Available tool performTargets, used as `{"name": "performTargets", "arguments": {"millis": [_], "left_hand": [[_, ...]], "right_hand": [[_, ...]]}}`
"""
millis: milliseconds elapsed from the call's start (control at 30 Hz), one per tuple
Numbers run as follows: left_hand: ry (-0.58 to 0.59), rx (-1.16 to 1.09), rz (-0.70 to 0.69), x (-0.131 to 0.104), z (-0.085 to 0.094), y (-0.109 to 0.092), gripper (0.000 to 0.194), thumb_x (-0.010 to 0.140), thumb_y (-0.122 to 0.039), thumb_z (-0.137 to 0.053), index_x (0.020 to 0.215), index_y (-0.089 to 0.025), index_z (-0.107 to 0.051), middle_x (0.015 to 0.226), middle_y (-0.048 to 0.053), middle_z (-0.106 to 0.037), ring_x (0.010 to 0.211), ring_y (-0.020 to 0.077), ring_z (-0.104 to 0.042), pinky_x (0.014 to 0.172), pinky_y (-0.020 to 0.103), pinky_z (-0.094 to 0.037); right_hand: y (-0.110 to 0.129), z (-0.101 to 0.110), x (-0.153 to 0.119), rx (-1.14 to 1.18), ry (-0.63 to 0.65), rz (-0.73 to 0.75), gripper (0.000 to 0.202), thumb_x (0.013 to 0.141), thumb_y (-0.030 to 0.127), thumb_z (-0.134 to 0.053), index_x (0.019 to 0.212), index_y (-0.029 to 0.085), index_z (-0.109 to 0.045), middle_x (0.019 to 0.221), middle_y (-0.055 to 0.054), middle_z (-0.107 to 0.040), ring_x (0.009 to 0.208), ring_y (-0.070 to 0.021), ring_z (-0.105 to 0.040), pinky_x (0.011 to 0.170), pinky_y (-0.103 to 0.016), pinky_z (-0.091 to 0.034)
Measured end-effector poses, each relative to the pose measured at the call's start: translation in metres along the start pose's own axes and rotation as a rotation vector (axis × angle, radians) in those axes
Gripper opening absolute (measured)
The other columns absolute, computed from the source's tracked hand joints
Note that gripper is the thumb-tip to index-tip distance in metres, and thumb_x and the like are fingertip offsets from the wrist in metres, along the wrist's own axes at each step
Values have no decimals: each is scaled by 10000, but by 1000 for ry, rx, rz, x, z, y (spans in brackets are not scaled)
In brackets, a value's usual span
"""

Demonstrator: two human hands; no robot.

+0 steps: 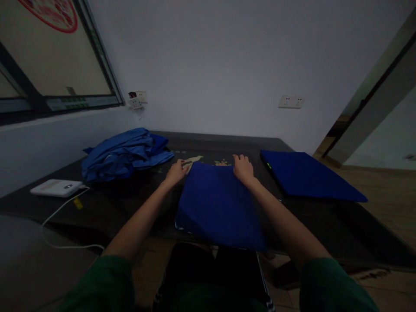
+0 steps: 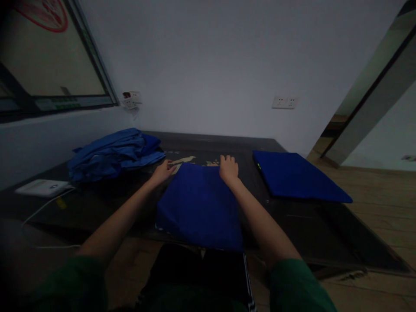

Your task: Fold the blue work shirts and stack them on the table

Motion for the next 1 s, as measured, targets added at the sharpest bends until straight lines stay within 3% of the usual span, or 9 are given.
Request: {"name": "performTargets", "arguments": {"millis": [100, 167, 300, 400, 533, 633, 700, 800, 1000], "left_hand": [[164, -230, 22, -50, 10, 8, 513, 933, -437, -434, 1365, -161, -417, 812, 71, -699, 753, 205, -684, 705, 304, -513], [263, -490, 33, -94, 12, 9, 603, 917, -516, -423, 1424, -196, -352, 855, 61, -695, 781, 200, -683, 696, 303, -524], [254, -742, 15, -167, 11, 9, 782, 825, -650, -494, 1461, -235, -309, 1123, 95, -664, 947, 217, -656, 805, 312, -519], [252, -851, 3, -197, 1, 11, 826, 818, -670, -493, 1468, -204, -285, 1159, 105, -652, 959, 216, -647, 849, 317, -509], [149, -887, 10, -220, 1, 17, 735, 870, -589, -487, 1465, -213, -275, 1010, 71, -697, 864, 200, -661, 853, 326, -504], [85, -842, 17, -231, 7, 21, 625, 886, -515, -503, 1419, -224, -353, 1179, 91, -648, 1014, 213, -634, 935, 323, -468], [70, -782, 31, -234, 8, 25, 550, 887, -490, -499, 1360, -216, -436, 1271, 103, -599, 1106, 231, -597, 960, 328, -453], [51, -681, 38, -236, 6, 31, 448, 893, -447, -481, 1275, -220, -530, 1239, 97, -620, 1131, 249, -583, 973, 363, -443], [4, -593, -3, -237, 4, 37, 341, 868, -440, -513, 1175, -339, -623, 1202, 45, -649, 1113, 277, -590, 985, 424, -437]], "right_hand": [[52, -6, 24, 88, 118, 178, 405, 889, 177, -472, 1289, 173, -534, 1296, -163, -532, 1225, -288, -462, 955, -398, -422], [85, -24, 39, 137, 237, 220, 363, 891, 219, -507, 1243, 179, -583, 1280, -144, -565, 1208, -263, -496, 966, -355, -413], [131, -65, 60, 157, 328, 196, 327, 920, 337, -501, 1140, 150, -655, 1172, -153, -646, 1100, -247, -594, 903, -318, -445], [146, -92, 67, 161, 343, 169, 347, 919, 409, -498, 1113, 173, -665, 1166, -146, -652, 1096, -257, -599, 877, -337, -458], [150, -113, 67, 145, 307, 150, 323, 935, 364, -479, 1188, 202, -599, 1238, -139, -609, 1173, -260, -542, 916, -379, -430], [150, -118, 64, 121, 262, 144, 329, 968, 333, -404, 1227, 180, -537, 1256, -154, -586, 1200, -259, -509, 940, -398, -402], [151, -117, 64, 108, 238, 151, 335, 978, 328, -375, 1241, 166, -506, 1255, -163, -579, 1187, -261, -512, 932, -394, -396], [156, -111, 70, 101, 218, 171, 336, 984, 332, -351, 1247, 163, -475, 1211, -168, -599, 1135, -261, -542, 908, -385, -396], [168, -105, 79, 122, 210, 245, 326, 991, 342, -333, 1258, 201, -455, 1178, -140, -623, 1146, -257, -524, 931, -425, -367]]}}
Point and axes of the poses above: each hand's wrist, its own x-axis towards the middle knuckle, its own z-axis out of the back of the hand, y = z × x, the point moved 7 cm from there along x, towards the middle knuckle
